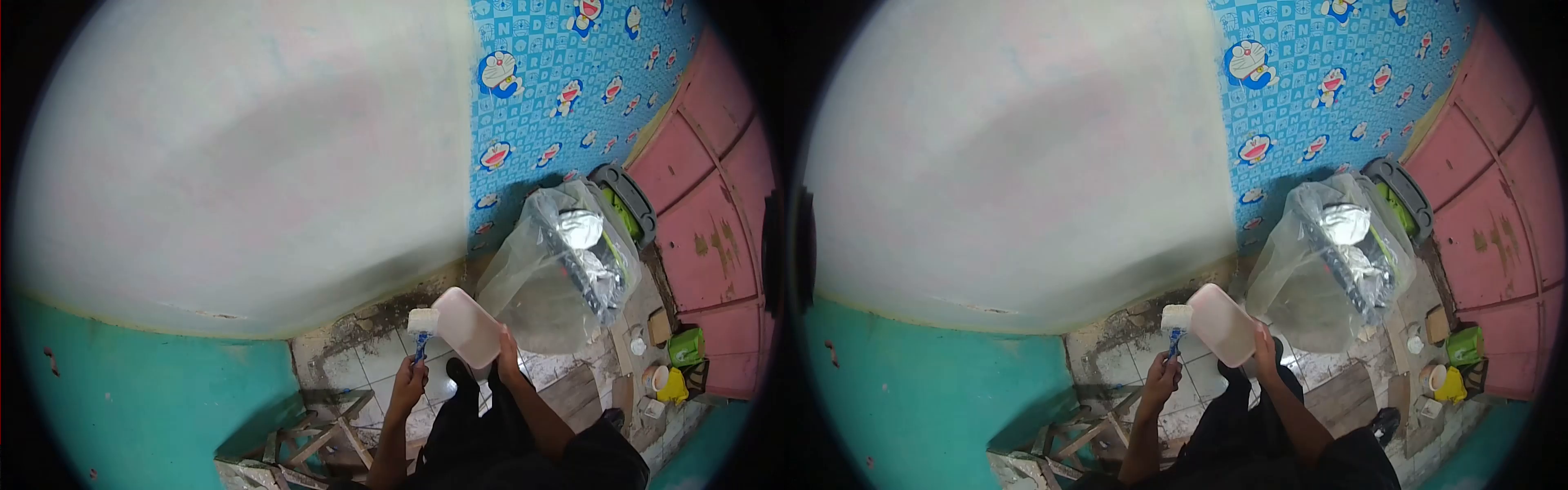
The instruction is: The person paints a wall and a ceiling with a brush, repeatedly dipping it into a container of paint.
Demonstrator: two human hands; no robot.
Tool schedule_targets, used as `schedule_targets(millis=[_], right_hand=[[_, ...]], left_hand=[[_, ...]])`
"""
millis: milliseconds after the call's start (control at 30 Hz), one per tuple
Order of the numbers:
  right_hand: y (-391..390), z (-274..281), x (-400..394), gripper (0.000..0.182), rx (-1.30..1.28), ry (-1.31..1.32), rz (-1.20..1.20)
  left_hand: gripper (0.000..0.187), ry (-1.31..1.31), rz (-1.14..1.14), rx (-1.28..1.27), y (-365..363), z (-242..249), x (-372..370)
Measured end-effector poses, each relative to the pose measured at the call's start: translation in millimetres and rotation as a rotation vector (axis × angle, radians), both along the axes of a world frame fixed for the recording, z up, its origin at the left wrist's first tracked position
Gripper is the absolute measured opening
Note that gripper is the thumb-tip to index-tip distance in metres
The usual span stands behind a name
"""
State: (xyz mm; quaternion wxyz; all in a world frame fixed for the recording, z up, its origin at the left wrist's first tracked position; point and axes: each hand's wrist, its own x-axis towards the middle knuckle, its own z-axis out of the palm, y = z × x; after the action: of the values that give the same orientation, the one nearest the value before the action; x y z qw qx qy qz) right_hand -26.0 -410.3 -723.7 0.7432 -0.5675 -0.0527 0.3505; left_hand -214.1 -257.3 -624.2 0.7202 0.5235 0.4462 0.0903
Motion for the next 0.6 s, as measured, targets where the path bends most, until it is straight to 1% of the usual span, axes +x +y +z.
schedule_targets(millis=[67, 133, 167, 200, 267, 333, 400, 500, 567, 600], right_hand=[[-8.9, -17.0, 14.7, 0.048, 0.003, 0.104, -0.045], [-20.8, -26.0, 26.7, 0.048, -0.052, 0.063, -0.072], [-24.7, -29.9, 34.4, 0.048, -0.078, 0.043, -0.084], [-30.4, -33.3, 38.7, 0.049, -0.092, 0.002, -0.073], [-37.3, -42.0, 50.9, 0.052, -0.114, -0.085, -0.058], [-53.4, -71.3, 56.0, 0.053, -0.113, -0.09, -0.051], [-66.8, -101.2, 55.1, 0.055, -0.119, -0.052, -0.052], [-80.8, -128.5, 53.8, 0.06, -0.126, 0.019, -0.052], [-82.7, -141.9, 53.4, 0.061, -0.093, 0.014, -0.036], [-86.6, -157.5, 53.6, 0.065, -0.104, 0.049, -0.027]], left_hand=[[0.025, 0.032, 0.064, -0.003, 4.8, -7.6, 29.2], [0.028, 0.073, 0.089, 0.103, 14.0, -41.9, 60.4], [0.03, 0.094, 0.103, 0.157, 19.8, -67.3, 76.8], [0.03, 0.124, 0.098, 0.268, 22.7, -102.1, 89.1], [0.032, 0.175, 0.081, 0.497, 32.2, -184.8, 120.4], [0.033, 0.182, 0.071, 0.512, 36.9, -261.2, 150.9], [0.032, 0.188, 0.083, 0.537, 41.4, -325.7, 179.8], [0.033, 0.128, 0.118, 0.592, 55.7, -397.2, 226.2], [0.033, 0.054, 0.157, 0.637, 65.1, -426.3, 258.6], [0.034, 0.017, 0.177, 0.661, 70.3, -438.7, 274.2]])
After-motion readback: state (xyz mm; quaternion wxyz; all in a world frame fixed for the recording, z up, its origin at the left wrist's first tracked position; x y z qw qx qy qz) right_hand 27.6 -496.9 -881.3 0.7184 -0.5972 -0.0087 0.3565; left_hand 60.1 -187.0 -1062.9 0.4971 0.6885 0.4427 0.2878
